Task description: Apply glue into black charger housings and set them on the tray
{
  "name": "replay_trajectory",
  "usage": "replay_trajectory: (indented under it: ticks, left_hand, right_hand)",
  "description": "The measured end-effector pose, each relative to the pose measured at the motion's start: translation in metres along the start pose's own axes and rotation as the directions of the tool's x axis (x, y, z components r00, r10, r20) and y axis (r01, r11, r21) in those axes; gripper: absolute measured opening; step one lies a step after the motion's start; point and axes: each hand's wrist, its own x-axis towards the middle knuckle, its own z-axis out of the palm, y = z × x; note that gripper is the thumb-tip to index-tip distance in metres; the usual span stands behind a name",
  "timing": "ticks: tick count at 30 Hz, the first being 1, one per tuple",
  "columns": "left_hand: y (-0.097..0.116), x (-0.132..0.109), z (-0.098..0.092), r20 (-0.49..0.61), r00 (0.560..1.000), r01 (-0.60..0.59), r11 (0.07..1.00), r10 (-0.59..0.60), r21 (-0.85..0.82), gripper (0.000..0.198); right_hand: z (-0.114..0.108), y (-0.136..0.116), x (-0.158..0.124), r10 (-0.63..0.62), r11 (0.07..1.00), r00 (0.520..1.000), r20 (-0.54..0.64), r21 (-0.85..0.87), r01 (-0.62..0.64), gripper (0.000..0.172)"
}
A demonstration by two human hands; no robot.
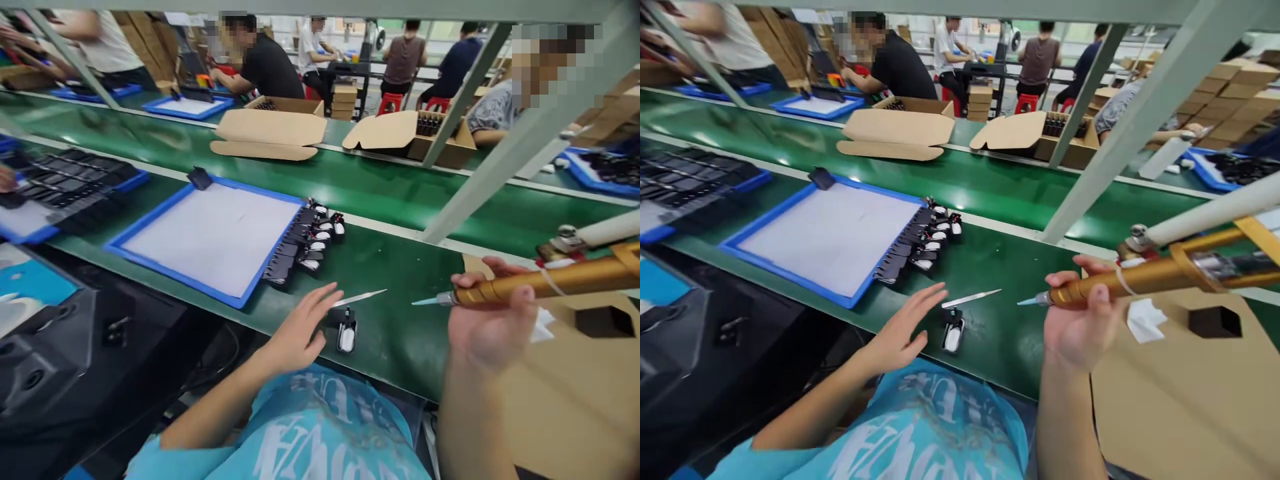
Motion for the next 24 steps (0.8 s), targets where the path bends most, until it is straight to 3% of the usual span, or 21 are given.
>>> replay_trajectory:
  ticks: [2, 4, 6, 9, 14, 20, 24]
  left_hand:
    - [0.006, -0.019, 0.019, -0.157, 0.982, 0.106, 0.994, -0.103, 0.012, 0.072]
    - [0.014, -0.028, 0.04, -0.236, 0.958, 0.183, 0.981, -0.162, 0.07, 0.083]
    - [0.02, -0.027, 0.057, -0.254, 0.943, 0.25, 0.961, -0.215, 0.115, 0.082]
    - [0.021, -0.015, 0.07, -0.252, 0.93, 0.299, 0.949, -0.267, 0.098, 0.056]
    - [0.013, 0.003, 0.074, -0.225, 0.929, 0.31, 0.95, -0.292, 0.046, 0.027]
    - [0.021, 0.021, 0.062, -0.226, 0.951, 0.185, 0.973, -0.212, -0.135, 0.038]
    - [0.03, 0.03, 0.046, -0.276, 0.947, 0.125, 0.979, -0.166, -0.159, 0.036]
  right_hand:
    - [0.004, -0.003, -0.005, -0.023, 0.999, 0.997, 0.068, 0.034, 0.02, 0.039]
    - [0.008, -0.006, -0.011, -0.018, 0.997, 0.994, 0.108, 0.072, 0.01, 0.041]
    - [0.013, -0.009, -0.018, 0.006, 0.994, 0.99, 0.14, 0.111, -0.022, 0.042]
    - [0.021, -0.014, -0.027, 0.048, 0.986, 0.979, 0.2, 0.147, -0.078, 0.043]
    - [0.028, -0.021, -0.043, 0.078, 0.98, 0.946, 0.314, 0.152, -0.131, 0.05]
    - [0.033, -0.025, -0.056, 0.04, 0.979, 0.917, 0.396, 0.166, -0.115, 0.042]
    - [0.034, -0.026, -0.057, 0.029, 0.978, 0.921, 0.389, 0.179, -0.106, 0.04]
